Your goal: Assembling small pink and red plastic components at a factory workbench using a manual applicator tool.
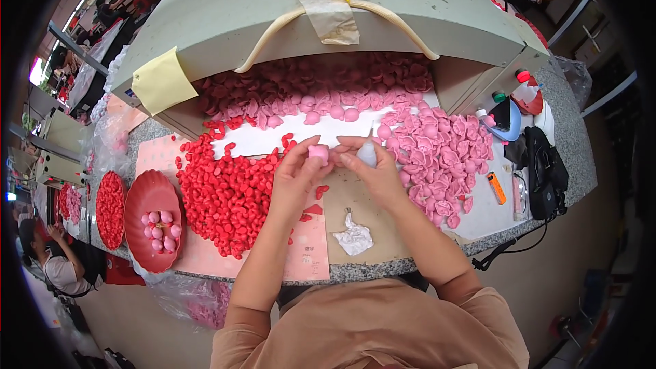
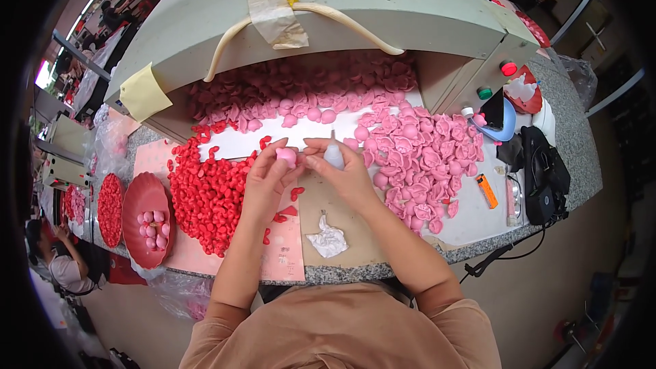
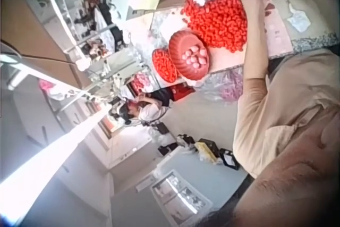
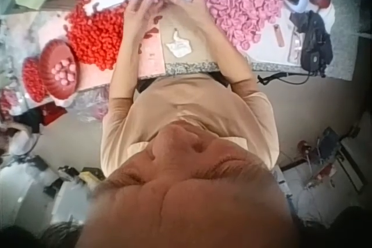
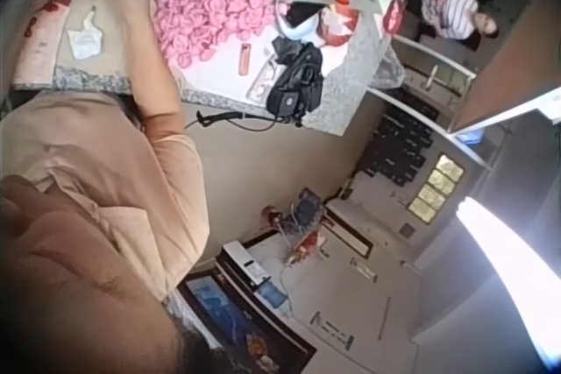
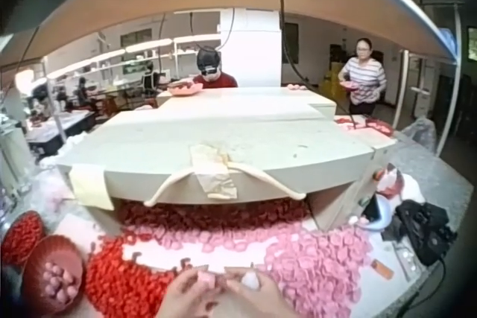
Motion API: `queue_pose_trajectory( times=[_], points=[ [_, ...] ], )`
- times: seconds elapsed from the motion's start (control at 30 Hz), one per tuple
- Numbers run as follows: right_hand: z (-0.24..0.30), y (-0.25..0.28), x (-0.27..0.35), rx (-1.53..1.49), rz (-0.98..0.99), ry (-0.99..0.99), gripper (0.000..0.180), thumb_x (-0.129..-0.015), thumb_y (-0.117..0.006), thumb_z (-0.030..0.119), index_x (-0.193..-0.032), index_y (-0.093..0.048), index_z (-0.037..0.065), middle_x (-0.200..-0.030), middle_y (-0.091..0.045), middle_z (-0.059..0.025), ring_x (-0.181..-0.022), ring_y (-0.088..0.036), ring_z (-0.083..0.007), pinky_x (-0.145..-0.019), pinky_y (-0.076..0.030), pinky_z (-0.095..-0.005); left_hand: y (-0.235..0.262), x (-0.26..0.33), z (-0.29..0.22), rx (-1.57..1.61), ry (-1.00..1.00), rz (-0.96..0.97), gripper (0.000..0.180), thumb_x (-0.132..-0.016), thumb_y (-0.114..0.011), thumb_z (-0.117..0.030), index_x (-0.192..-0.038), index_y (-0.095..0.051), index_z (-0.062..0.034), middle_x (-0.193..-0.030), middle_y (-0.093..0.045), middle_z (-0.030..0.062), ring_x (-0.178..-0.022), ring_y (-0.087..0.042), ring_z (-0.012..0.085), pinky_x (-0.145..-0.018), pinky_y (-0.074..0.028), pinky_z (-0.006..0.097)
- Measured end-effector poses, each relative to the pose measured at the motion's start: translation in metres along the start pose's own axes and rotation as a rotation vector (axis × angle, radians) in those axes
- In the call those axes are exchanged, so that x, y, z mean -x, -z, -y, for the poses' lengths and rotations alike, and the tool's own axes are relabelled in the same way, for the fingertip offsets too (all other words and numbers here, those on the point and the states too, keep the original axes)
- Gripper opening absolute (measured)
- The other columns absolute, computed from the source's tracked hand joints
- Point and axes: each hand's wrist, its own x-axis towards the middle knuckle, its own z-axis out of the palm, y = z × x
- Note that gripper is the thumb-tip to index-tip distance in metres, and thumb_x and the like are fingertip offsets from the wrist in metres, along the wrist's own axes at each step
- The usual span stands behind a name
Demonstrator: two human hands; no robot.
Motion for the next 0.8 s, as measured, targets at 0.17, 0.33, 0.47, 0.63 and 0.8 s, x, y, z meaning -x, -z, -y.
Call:
queue_pose_trajectory(
  times=[0.17, 0.33, 0.47, 0.63, 0.8],
  points=[
    [0.004, 0.000, 0.002, 0.074, -0.069, -0.021, 0.026, -0.087, -0.061, 0.006, -0.111, -0.056, -0.002, -0.099, -0.062, -0.0093, -0.088, -0.063, -0.0163, -0.079, -0.051, -0.0287, 0.019, -0.005, 0.006, 0.586, 0.307, 0.027, 0.035, -0.096, -0.044, -0.037, -0.109, -0.053, -0.0060, -0.102, -0.063, 0.0123, -0.086, -0.064, 0.0208, -0.077, -0.053, 0.033],
    [0.002, -0.001, 0.004, 0.094, -0.060, -0.023, 0.023, -0.087, -0.061, 0.007, -0.108, -0.057, -0.002, -0.098, -0.063, -0.0083, -0.084, -0.063, -0.0154, -0.076, -0.052, -0.0283, 0.015, -0.004, 0.003, 0.664, 0.405, 0.028, 0.040, -0.096, -0.039, -0.044, -0.097, -0.055, -0.0082, -0.101, -0.064, 0.0123, -0.084, -0.063, 0.0187, -0.074, -0.053, 0.032],
    [0.001, -0.002, 0.005, 0.146, -0.029, 0.014, 0.020, -0.087, -0.060, 0.006, -0.106, -0.058, -0.001, -0.099, -0.063, -0.0076, -0.087, -0.062, -0.0139, -0.078, -0.050, -0.0267, 0.011, -0.002, 0.001, 0.633, 0.467, 0.010, 0.045, -0.096, -0.036, -0.047, -0.100, -0.055, -0.0066, -0.102, -0.064, 0.0122, -0.084, -0.062, 0.0192, -0.076, -0.052, 0.033],
    [0.005, -0.004, 0.005, 0.154, -0.002, 0.026, 0.017, -0.088, -0.058, 0.005, -0.104, -0.059, -0.001, -0.099, -0.064, -0.0082, -0.090, -0.060, -0.0131, -0.081, -0.049, -0.0260, 0.011, -0.003, 0.005, 0.635, 0.463, 0.061, 0.049, -0.096, -0.034, -0.048, -0.110, -0.052, -0.0045, -0.102, -0.063, 0.0112, -0.089, -0.060, 0.0196, -0.080, -0.050, 0.034],
    [0.012, -0.005, 0.005, 0.126, -0.015, 0.016, 0.015, -0.088, -0.057, 0.004, -0.103, -0.059, 0.000, -0.098, -0.065, -0.0089, -0.090, -0.061, -0.0134, -0.080, -0.049, -0.0261, 0.007, -0.007, 0.004, 0.599, 0.452, 0.073, 0.050, -0.097, -0.034, -0.047, -0.119, -0.046, -0.0033, -0.101, -0.060, 0.0085, -0.092, -0.057, 0.0188, -0.081, -0.049, 0.034]
  ],
)
